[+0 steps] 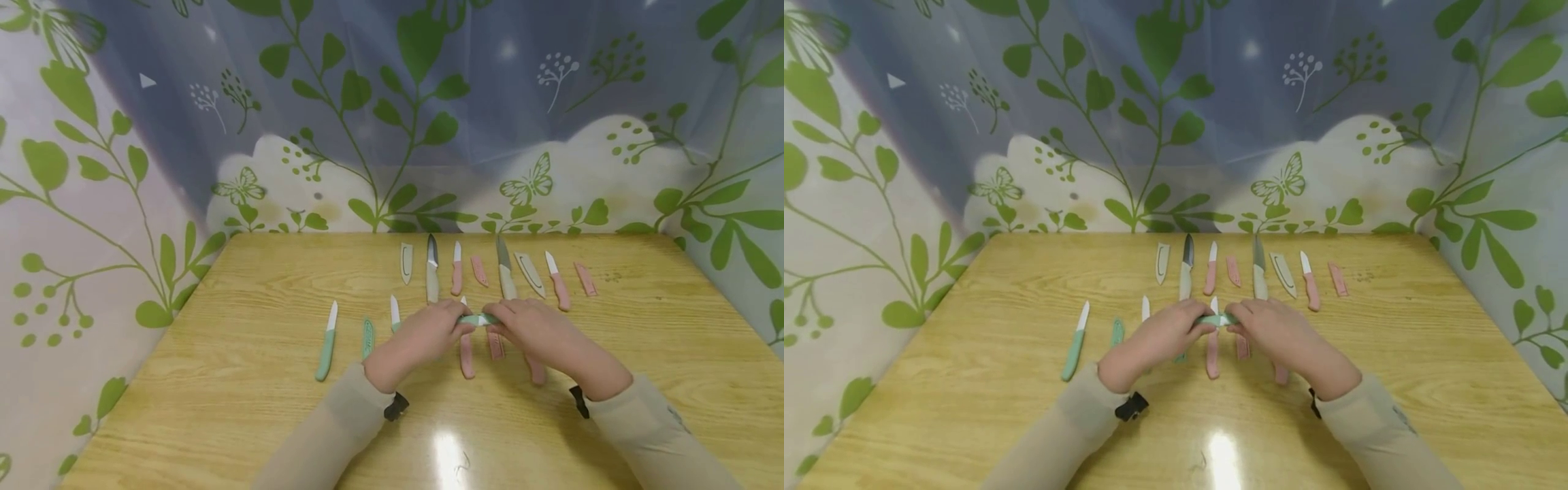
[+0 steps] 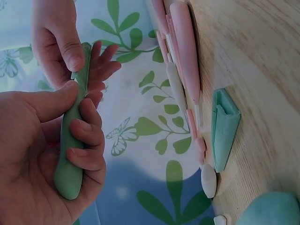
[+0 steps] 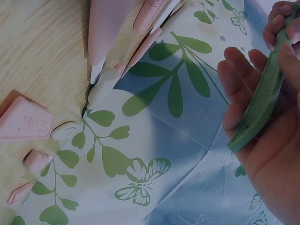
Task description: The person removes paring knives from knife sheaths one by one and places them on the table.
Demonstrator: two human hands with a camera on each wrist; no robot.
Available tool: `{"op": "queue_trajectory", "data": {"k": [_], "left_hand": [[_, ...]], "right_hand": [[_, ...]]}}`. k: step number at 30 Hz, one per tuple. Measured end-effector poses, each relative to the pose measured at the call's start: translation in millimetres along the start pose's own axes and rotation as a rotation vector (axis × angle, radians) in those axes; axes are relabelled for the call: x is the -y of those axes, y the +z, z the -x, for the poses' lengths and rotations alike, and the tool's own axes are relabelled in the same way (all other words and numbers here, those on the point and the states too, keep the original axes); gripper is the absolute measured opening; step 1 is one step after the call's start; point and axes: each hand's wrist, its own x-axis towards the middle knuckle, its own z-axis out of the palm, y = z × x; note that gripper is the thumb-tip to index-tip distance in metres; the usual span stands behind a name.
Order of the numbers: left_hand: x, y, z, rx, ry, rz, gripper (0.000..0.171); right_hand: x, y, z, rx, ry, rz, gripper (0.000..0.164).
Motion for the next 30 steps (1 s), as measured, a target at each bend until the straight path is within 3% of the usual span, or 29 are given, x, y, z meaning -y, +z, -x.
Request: {"op": "queue_trajectory", "data": {"k": [12, 30], "left_hand": [[2.0, -2.7, -1.1, 0.009, -0.014, 0.016, 0.029], [0.1, -0.7, 1.2, 0.026, 0.012, -0.042, 0.03]], "right_hand": [[-2.6, 1.0, -1.6, -0.043, -0.032, -0.029, 0.022], [-3.3, 0.0, 1.3, 0.005, 0.022, -0.09, 0.018]]}}
